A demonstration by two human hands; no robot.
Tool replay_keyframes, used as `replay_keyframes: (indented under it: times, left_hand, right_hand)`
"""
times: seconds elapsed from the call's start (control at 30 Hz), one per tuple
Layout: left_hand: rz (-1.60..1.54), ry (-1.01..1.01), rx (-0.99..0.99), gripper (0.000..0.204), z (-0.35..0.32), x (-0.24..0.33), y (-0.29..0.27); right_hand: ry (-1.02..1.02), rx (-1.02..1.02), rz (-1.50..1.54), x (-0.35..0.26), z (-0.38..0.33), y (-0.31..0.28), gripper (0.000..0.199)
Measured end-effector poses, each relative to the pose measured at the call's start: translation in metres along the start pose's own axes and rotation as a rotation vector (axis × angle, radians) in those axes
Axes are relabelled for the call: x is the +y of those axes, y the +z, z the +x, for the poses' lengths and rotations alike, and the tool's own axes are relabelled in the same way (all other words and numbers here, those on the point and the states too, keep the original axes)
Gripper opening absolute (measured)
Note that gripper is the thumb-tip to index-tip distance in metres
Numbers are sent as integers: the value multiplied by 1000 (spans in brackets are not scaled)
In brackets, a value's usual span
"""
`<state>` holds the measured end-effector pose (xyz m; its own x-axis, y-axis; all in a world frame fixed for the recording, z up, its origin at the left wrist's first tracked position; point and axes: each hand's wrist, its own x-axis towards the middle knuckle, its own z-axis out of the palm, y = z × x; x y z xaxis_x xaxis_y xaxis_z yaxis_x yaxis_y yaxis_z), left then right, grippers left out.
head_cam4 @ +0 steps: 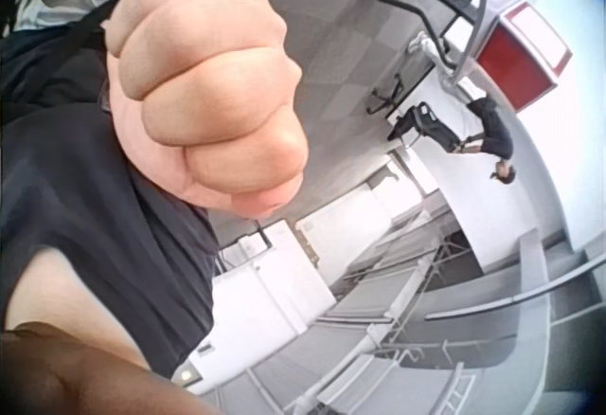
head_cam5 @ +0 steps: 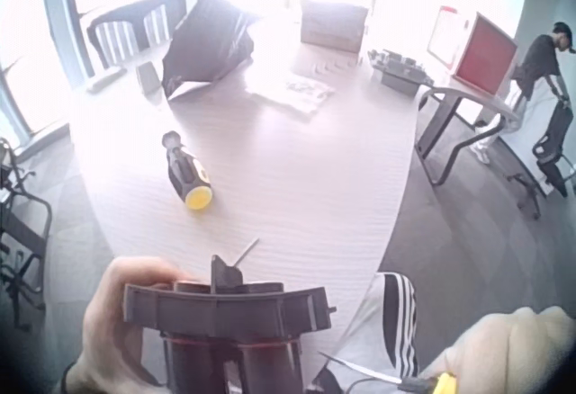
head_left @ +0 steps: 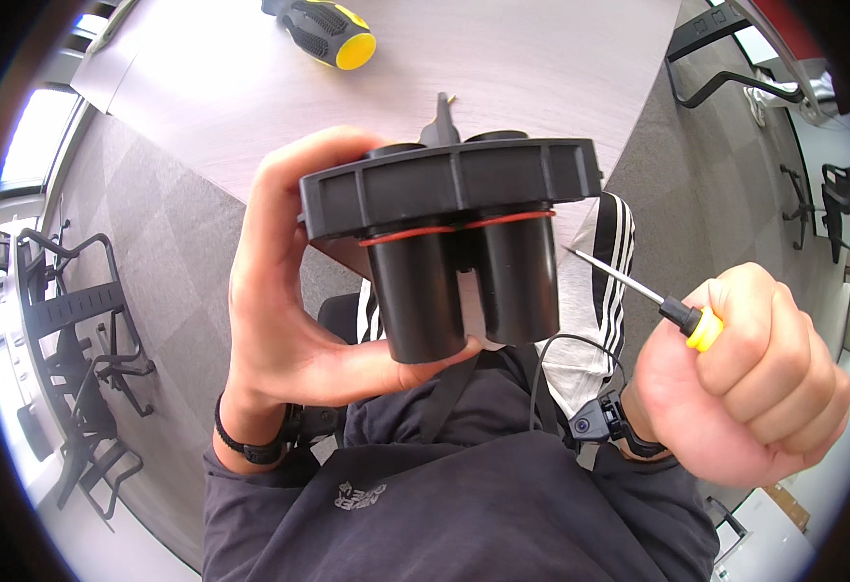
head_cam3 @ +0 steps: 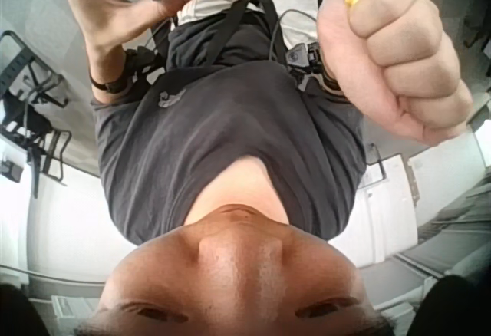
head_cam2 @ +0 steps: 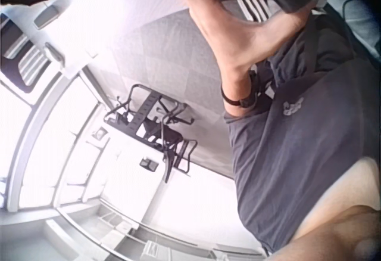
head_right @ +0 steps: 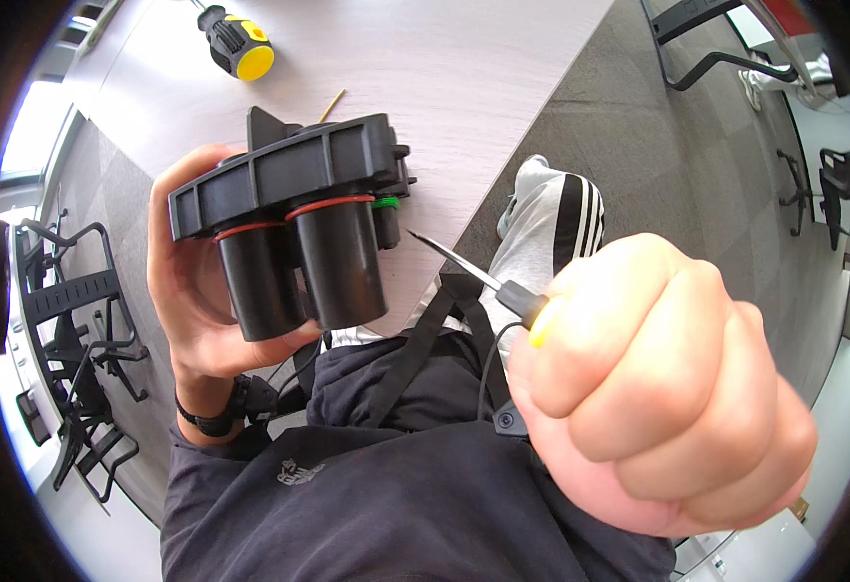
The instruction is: The person assembles a black plastic component by hand, using a small precision screwdriver to tighten screws and checking the fit of the parts.
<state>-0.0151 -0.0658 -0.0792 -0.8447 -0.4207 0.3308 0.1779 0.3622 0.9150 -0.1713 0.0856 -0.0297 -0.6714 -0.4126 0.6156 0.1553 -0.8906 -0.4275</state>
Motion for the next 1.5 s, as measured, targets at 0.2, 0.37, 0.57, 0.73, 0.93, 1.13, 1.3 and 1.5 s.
replay_keyframes:
  times: [0.2,0.37,0.57,0.73,0.93,1.13,1.3,1.5]
  left_hand:
    - [73,58,-6,102,7,3,-1]
    - [109,143,-3,98,16,7,2]
    - [126,149,11,101,24,17,-1]
    - [161,186,27,103,36,23,-6]
    - [49,203,-37,108,45,33,-23]
    - [46,175,-20,119,49,54,-45]
    - [142,-98,217,122,61,64,-53]
    - [-89,-23,369,120,76,35,-60]
  right_hand:
    - [-39,-52,112,16,2,-3,31]
    - [-10,-50,23,20,6,2,31]
    - [70,-109,-70,10,23,5,32]
    - [337,44,14,-3,50,-10,34]
    - [446,95,32,-4,81,15,36]
    - [415,78,74,-17,88,35,35]
    - [384,170,357,-21,78,34,35]
    - [-116,-309,271,50,78,25,34]
